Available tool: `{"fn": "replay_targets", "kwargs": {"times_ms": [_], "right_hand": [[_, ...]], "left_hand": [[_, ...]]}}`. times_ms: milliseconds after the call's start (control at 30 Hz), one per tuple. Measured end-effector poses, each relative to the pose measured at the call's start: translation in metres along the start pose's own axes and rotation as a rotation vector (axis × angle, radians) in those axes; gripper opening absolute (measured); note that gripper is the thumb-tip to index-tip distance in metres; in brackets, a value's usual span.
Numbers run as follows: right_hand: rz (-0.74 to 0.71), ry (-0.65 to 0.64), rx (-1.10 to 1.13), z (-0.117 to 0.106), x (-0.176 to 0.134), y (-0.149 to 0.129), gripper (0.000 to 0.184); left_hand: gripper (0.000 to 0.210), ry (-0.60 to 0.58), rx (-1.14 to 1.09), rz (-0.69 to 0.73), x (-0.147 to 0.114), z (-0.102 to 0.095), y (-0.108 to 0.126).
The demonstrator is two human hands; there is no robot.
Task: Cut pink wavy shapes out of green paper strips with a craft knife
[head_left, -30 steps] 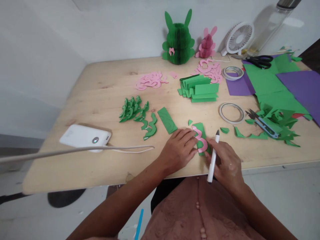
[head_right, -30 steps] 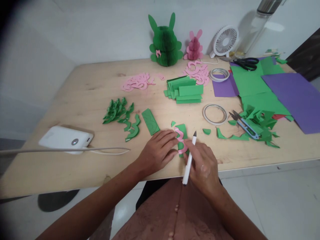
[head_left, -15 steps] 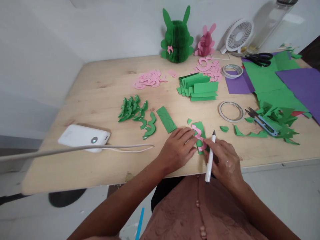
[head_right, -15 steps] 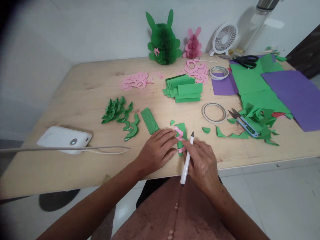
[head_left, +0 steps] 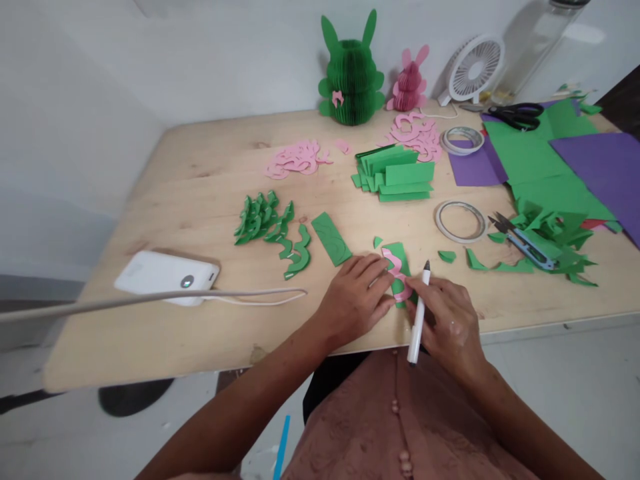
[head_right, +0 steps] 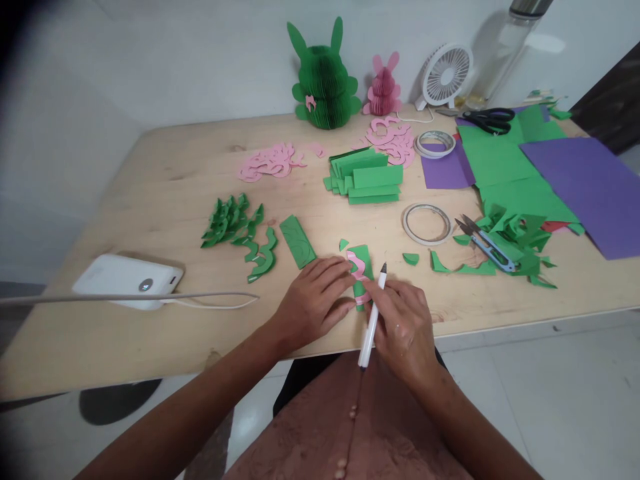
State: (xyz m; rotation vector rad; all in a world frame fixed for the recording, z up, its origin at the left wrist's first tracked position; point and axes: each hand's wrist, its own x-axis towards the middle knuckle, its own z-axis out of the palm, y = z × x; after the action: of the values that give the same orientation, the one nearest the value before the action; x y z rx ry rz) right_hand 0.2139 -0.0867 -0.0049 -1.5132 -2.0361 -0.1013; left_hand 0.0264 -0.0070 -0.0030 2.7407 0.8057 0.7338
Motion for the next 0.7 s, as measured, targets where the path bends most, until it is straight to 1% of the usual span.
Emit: {"fn": "replay_targets", "kwargs": {"times_ms": [233,700], "right_hand": [[0.007,0.006,0.003,-0.0004,0.0008,-0.0015,0.034],[0.02,0.033,-0.027,0.0006,0.0025,-0.0058,0.031]], "left_hand": [[0.028,0.011,0.008,0.007,-0.0012,0.0015,-0.0009],[0.028,-0.007,-0.006,-0.011,-0.0006,0.0005,0.0005]]}}
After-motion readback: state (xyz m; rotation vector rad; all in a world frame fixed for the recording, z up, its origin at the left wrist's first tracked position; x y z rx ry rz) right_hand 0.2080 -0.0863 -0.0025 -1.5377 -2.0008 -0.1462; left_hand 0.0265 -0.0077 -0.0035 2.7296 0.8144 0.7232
